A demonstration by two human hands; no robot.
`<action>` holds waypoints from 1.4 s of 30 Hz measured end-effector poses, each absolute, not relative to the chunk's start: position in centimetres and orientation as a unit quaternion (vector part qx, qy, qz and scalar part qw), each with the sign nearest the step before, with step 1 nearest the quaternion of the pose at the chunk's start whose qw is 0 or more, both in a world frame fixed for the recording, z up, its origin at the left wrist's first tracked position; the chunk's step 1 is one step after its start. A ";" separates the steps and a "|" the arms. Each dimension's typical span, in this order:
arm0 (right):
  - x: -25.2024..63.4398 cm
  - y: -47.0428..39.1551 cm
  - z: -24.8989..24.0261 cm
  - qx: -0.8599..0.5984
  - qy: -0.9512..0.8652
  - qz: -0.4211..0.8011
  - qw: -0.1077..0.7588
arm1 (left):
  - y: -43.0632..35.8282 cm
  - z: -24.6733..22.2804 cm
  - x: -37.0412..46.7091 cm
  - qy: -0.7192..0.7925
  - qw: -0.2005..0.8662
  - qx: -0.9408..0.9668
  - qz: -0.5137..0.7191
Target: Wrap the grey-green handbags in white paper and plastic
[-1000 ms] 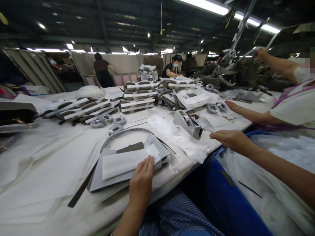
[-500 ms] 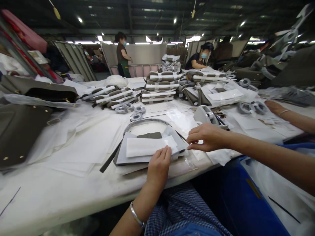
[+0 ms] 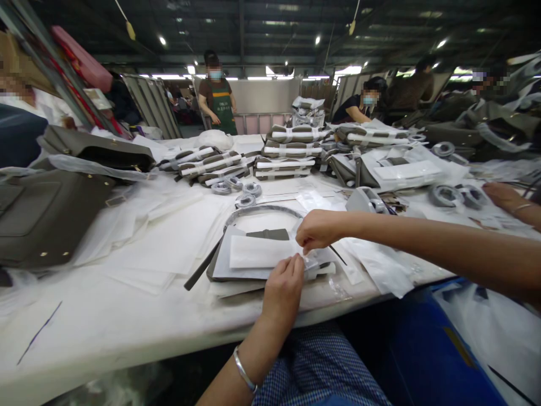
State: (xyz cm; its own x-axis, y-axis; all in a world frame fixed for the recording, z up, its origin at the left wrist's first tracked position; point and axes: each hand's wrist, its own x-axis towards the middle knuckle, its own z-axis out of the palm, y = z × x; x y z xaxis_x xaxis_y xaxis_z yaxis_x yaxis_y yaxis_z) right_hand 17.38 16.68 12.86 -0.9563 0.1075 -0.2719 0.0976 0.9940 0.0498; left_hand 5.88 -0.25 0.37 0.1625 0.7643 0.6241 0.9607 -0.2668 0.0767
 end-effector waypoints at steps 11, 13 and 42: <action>13.3 16.5 13.3 0.036 0.961 0.049 0.270 | -0.3 0.5 6.0 -0.579 0.162 -0.737 -0.310; 12.9 16.6 13.0 0.033 0.958 0.048 0.279 | -0.4 0.7 5.9 -0.578 0.160 -0.737 -0.311; 12.1 23.5 9.2 0.145 0.960 -0.156 0.184 | -0.2 -0.7 6.0 -0.555 0.162 -0.735 -0.354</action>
